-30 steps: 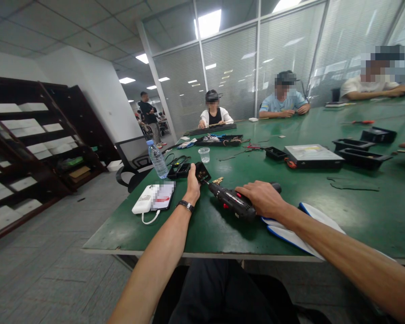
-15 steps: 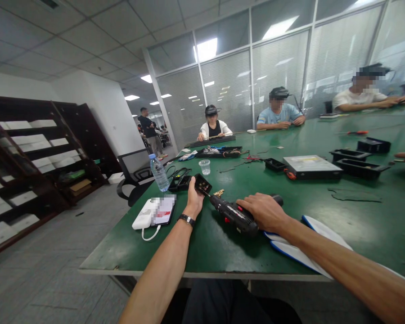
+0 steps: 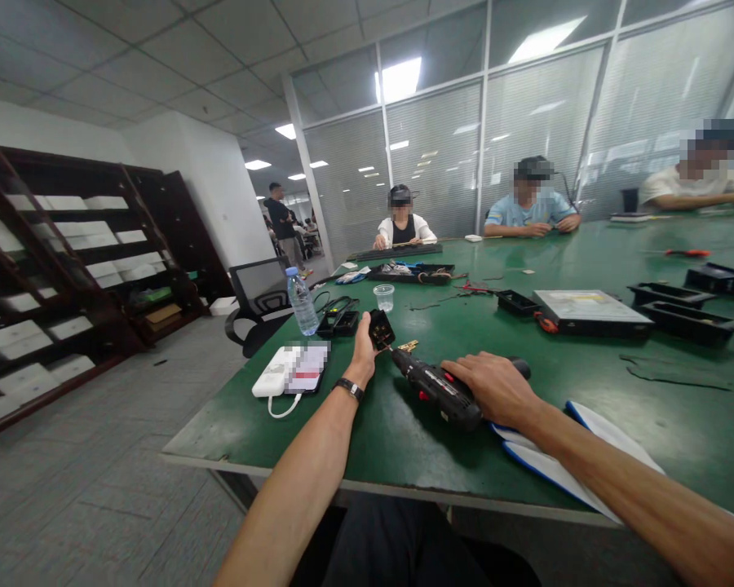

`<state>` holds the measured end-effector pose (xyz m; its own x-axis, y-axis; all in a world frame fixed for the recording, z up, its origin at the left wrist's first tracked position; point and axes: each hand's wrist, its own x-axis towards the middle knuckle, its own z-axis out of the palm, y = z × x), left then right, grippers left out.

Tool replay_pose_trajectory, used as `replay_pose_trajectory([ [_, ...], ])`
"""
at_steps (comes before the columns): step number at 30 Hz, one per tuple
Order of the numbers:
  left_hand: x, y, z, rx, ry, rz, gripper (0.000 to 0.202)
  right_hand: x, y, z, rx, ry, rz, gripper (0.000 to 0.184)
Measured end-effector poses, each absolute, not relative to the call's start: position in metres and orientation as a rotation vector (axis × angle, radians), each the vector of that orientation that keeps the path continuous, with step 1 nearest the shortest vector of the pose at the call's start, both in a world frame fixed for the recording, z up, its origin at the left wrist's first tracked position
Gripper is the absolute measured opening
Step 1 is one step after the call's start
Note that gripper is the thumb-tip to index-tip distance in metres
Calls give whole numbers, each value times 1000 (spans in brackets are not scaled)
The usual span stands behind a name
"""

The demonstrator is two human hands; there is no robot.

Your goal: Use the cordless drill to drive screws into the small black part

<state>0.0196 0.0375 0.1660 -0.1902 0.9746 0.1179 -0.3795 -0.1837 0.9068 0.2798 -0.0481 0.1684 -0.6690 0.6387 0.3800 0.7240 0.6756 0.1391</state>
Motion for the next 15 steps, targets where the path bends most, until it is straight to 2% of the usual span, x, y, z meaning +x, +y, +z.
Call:
replay_pose_trajectory([
  [15,19,36,166,1290,1285,1620,65,281,-46,165,-1119,-2584,-388,42],
])
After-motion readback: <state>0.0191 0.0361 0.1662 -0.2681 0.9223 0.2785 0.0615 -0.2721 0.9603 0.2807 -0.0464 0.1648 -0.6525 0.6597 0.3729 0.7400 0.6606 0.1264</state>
